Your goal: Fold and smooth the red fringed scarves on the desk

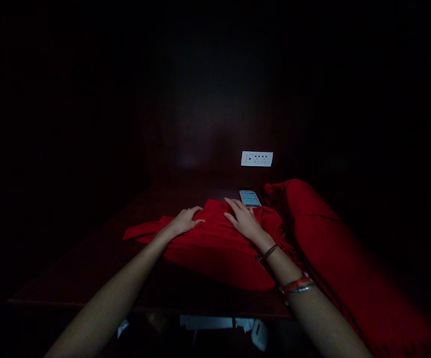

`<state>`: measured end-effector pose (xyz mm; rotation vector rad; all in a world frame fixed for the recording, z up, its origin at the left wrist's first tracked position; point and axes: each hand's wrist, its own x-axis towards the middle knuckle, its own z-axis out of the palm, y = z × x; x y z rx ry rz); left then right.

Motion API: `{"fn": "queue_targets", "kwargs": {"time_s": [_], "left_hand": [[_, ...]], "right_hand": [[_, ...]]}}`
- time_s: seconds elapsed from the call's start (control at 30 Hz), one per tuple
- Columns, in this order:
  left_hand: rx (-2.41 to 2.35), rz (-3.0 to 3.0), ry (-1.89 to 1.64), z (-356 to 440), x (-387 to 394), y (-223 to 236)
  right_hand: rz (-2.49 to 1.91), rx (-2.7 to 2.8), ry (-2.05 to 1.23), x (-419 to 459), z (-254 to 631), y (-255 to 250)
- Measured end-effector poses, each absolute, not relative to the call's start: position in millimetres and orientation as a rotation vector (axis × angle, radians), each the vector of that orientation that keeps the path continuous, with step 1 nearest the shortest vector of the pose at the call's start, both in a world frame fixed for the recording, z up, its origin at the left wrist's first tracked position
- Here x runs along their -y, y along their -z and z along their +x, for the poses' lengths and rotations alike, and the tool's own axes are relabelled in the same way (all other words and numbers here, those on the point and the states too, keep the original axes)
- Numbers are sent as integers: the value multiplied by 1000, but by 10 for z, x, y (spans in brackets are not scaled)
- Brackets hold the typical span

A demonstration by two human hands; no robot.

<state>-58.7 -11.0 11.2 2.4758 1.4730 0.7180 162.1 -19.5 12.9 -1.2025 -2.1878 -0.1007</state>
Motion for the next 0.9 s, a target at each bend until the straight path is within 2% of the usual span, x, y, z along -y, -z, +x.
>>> {"fn": "queue_targets", "kwargs": {"time_s": [0.13,0.2,0.3,0.4,0.47,0.53,0.6,0.67,0.77,0.9], "left_hand": [[-994,2583,-775,-542,238,-217],[-791,2577,-682,-520,323,-310],[-804,2499,-685,-549,377,-397],[-1197,2408,-811,-668,302,-359],[-1343,2378,-626,-762,216,-291],[-1349,2374,-425,-828,135,-232],[-1365,2401,-486,-844,81,-208],[-1409,2416,-792,-809,67,-221],[-1296,2421,-1204,-685,134,-283],[-1013,2510,-1202,-482,331,-362]], "right_hand": [[-1095,2257,-64,173,1615,-75],[-976,2356,-124,187,1655,-104],[-945,2381,-132,225,1764,-214],[-1156,1798,73,239,1966,-359],[-1267,1292,204,234,2146,-435],[-1365,1050,284,232,2307,-473],[-1459,1129,323,249,2378,-477],[-1473,1373,342,290,2312,-461],[-1268,1763,353,378,1988,-421],[-924,2239,54,441,1532,-322]]}}
